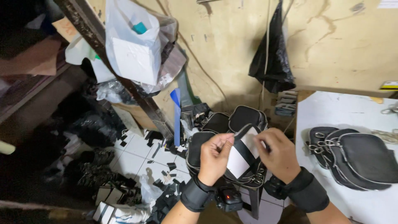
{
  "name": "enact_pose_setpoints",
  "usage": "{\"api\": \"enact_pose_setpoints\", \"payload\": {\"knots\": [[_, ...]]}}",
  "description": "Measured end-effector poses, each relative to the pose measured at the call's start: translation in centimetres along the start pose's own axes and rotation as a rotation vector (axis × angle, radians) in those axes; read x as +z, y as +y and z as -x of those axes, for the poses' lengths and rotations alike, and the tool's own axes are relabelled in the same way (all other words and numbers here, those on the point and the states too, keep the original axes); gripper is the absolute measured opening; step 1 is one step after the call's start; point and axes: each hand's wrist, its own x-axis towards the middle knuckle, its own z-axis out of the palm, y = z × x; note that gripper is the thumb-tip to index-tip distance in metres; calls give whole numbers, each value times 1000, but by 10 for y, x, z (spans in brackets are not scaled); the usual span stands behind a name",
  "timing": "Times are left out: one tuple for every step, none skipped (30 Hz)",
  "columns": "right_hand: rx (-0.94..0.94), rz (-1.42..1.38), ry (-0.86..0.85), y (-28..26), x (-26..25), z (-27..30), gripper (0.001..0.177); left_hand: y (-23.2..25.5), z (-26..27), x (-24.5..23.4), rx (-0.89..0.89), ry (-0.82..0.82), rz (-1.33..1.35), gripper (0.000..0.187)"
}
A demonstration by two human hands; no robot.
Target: Trimming excess material and threads from small black pouches using scissors
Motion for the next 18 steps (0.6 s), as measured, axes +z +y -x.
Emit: {"api": "enact_pose_setpoints", "payload": {"knots": [[3,10,4,0,-12,-4,4,-8,-3,2,1,-9,6,16],[58,36,-14,0,-23,-8,12,-15,-6,3,-27,2,28,17],[115,61,-32,-1,-34,-11,25,-22,-10,5,-55,14,50,17],[120,72,-25,2,-36,-10,25,-26,-12,10,-54,0,55,17],[174,96,-72,5,-39,-9,37,-31,-14,16,-66,12,79,17],[232,124,-119,8,-43,-6,49,-36,-17,23,-81,20,105,17],[241,141,-111,19,-45,-1,49,-42,-18,29,-83,2,114,17],[285,65,-163,30,-49,6,46,-48,-19,36,-94,11,128,18],[330,-12,-212,41,-53,13,45,-55,-19,44,-105,20,142,19],[344,11,-204,52,-57,17,45,-57,-21,51,-112,-3,157,19],[421,-77,-171,64,-60,20,39,-59,-24,58,-118,-24,157,20],[494,-168,-138,75,-66,24,33,-60,-25,65,-124,-41,155,21],[505,-147,-130,82,-79,23,33,-62,-25,76,-131,-60,169,21],[557,-107,-48,89,-89,22,26,-65,-26,83,-147,-63,186,24],[606,-65,36,95,-98,21,20,-68,-26,90,-162,-66,203,29],[612,-53,39,111,-105,23,20,-79,-26,99,-168,-76,211,29],[643,-48,105,128,-111,26,17,-89,-25,107,-172,-99,214,34],[672,-45,171,144,-116,27,14,-100,-26,114,-174,-119,217,40]]}}
